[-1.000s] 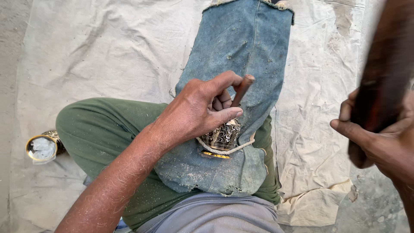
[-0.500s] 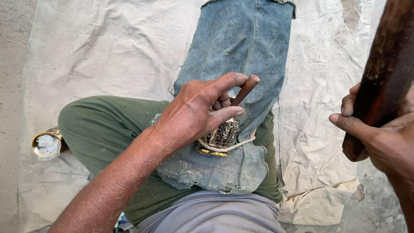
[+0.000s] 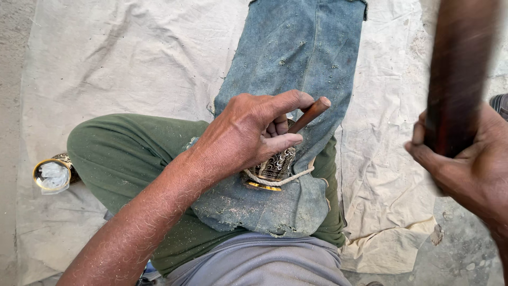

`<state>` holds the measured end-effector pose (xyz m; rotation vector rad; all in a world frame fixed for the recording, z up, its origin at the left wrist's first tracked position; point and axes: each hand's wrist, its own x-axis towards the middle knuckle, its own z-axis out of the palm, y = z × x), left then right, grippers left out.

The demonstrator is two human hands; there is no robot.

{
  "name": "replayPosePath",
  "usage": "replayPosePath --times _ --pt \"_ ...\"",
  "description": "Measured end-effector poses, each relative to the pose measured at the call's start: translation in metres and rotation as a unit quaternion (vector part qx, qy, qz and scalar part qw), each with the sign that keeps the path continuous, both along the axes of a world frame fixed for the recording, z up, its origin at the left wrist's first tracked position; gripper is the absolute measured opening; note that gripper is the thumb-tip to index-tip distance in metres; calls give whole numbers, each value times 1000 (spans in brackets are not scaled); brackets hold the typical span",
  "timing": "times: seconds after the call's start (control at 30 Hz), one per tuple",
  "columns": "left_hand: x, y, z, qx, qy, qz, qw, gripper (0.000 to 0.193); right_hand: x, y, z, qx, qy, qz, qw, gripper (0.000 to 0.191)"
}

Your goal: The person sits cross-legged on the ground with a small brass pot resting on a cloth pad on their lap. They hold a chisel against the pot's decorated surface with one hand and strike it repeatedly with a wooden mallet held in the other hand, engraving ornamental patterns, occasionally repositioning the chisel and rotating the pot.

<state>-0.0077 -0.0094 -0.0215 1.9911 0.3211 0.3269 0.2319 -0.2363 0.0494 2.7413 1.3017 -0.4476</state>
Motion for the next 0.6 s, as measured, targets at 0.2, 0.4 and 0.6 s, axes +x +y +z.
replayPosePath --times 0.2,0.4,0.6 --pt "-2 1 -1 -8 -43 -4 999 56 -11 7 2 -43 2 -8 999 25" --pt "0 3 -1 -1 -11 -11 1000 54 -14 13 3 16 8 18 1000 23" --pt "-1 1 -4 -4 -34 -11 999 57 -14 14 2 162 154 -40 974 29"
